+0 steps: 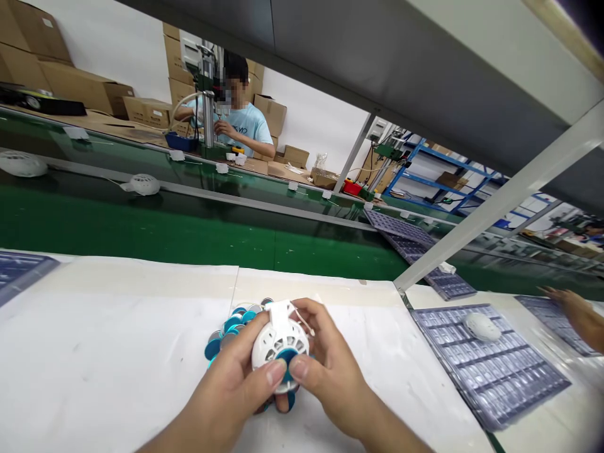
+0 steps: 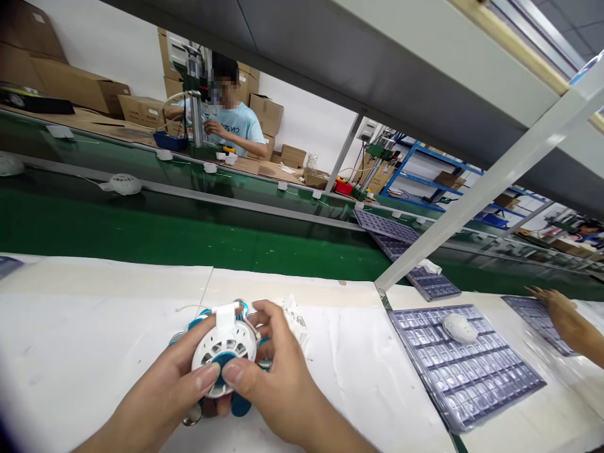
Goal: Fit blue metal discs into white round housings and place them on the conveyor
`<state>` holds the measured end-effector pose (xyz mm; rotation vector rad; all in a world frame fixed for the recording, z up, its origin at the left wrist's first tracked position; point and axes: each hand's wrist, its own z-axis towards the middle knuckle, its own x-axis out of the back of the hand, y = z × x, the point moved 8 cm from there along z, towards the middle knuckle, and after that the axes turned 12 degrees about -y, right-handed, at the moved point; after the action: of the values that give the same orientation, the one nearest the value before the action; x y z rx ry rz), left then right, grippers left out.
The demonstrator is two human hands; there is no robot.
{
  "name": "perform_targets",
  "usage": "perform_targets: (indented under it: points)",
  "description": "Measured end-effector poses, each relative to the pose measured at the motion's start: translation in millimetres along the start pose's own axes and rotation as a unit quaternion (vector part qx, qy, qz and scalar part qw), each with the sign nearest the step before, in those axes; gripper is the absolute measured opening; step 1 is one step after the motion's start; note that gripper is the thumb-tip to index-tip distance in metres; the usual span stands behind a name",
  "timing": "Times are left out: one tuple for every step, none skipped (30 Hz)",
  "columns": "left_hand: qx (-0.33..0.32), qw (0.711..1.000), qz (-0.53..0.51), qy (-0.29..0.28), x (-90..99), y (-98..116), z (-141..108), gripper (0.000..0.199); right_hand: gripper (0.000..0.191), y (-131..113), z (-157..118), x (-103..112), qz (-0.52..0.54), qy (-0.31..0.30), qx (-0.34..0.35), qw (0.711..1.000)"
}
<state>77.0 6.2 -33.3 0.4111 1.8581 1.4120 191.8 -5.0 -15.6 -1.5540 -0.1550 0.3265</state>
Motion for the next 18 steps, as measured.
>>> perform_targets:
  points:
    - [-0.017,1.0,-0.015,-0.006,-3.4,0,-1,0.086,0.068,1,1,-13,0.06,-0.059,-0.006,0.996]
    - [-0.025,0.999,-0.028,-0.006,-6.2,-2,-3,0.088,0.067,2,2,-25,0.107,-0.103,-0.01,0.989]
    - [-0.021,0.999,-0.036,0.002,-8.1,-4,-6,0.092,0.065,1,1,-34,0.138,-0.125,-0.008,0.982]
    - [-0.007,0.999,-0.04,0.017,-8.8,-8,-9,0.097,0.063,0,1,-39,0.153,-0.126,-0.001,0.98]
    - [0.011,0.999,-0.04,0.035,-8.4,-12,-12,0.1,0.06,-1,1,-41,0.159,-0.115,0.014,0.981]
    - [0.024,0.998,-0.037,0.051,-7.8,-13,-14,0.101,0.059,-1,1,-42,0.161,-0.102,0.031,0.981]
    - [0.026,0.997,-0.034,0.059,-7.5,-13,-15,0.1,0.058,-2,1,-42,0.162,-0.091,0.045,0.981]
    - [0.021,0.998,-0.033,0.059,-7.9,-11,-14,0.098,0.056,-1,1,-41,0.159,-0.082,0.057,0.982]
    - [0.009,0.998,-0.033,0.053,-8.6,-8,-13,0.096,0.055,-1,1,-39,0.15,-0.072,0.066,0.984]
    - [-0.003,0.998,-0.035,0.046,-8.9,-5,-10,0.094,0.054,0,1,-36,0.132,-0.064,0.073,0.986]
    - [-0.012,0.998,-0.04,0.043,-8.4,-3,-8,0.094,0.054,0,2,-33,0.109,-0.062,0.075,0.989]
    - [-0.013,0.998,-0.049,0.045,-6.8,-1,-7,0.094,0.054,1,2,-29,0.085,-0.065,0.074,0.991]
    - [-0.005,0.997,-0.059,0.053,-3.9,-2,-5,0.095,0.054,1,3,-25,0.07,-0.064,0.075,0.993]
    - [0.007,0.995,-0.07,0.068,0.6,-3,-4,0.096,0.054,2,4,-20,0.066,-0.059,0.074,0.993]
    - [0.018,0.993,-0.08,0.09,7.3,-3,-4,0.096,0.052,2,5,-13,0.074,-0.045,0.073,0.994]
    - [0.021,0.99,-0.076,0.118,16.0,-2,-4,0.095,0.047,3,6,-5,0.09,-0.023,0.068,0.993]
    - [0.015,0.987,-0.057,0.147,26.2,3,-4,0.091,0.039,4,7,3,0.111,0.005,0.063,0.992]
    - [0.004,0.984,-0.028,0.174,37.4,9,-3,0.082,0.031,5,8,9,0.138,0.028,0.058,0.988]
